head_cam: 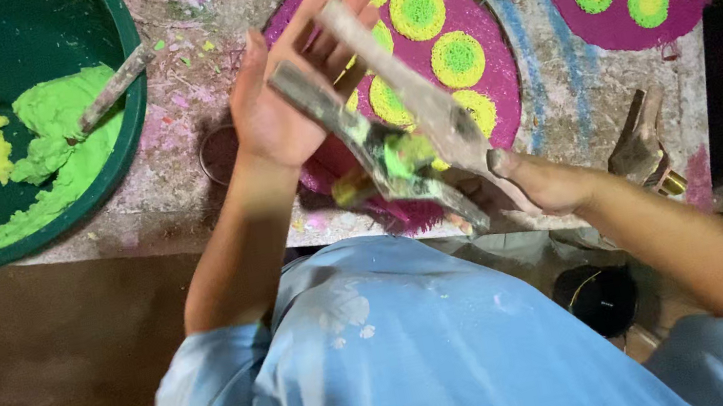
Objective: The person scoops green dough from a green basin into a handheld wooden extruder press, then squeezes the press to extrude ring-shaped dough pieces onto round pink trays. They fill the trays piece by piece, reposition the tray, and stack finished trays aside.
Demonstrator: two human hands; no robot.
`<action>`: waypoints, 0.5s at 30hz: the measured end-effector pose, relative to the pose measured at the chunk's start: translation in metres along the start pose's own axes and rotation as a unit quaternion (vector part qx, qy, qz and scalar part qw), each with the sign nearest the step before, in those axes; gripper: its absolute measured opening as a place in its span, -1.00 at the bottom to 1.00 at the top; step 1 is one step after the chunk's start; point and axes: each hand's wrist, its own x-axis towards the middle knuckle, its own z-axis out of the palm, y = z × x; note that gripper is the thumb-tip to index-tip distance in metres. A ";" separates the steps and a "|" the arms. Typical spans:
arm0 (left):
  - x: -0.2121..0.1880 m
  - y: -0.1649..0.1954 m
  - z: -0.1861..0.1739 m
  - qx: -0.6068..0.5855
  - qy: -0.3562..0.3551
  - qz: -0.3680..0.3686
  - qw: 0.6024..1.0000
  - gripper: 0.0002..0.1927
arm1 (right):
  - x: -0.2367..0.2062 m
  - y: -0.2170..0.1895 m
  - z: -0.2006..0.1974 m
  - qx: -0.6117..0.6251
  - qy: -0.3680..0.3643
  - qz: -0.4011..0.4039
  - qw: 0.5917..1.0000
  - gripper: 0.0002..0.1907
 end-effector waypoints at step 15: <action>0.051 -0.023 -0.054 -0.157 -0.067 0.094 0.981 -0.78 | 0.017 -0.078 0.025 -0.313 0.190 0.064 0.929 -0.11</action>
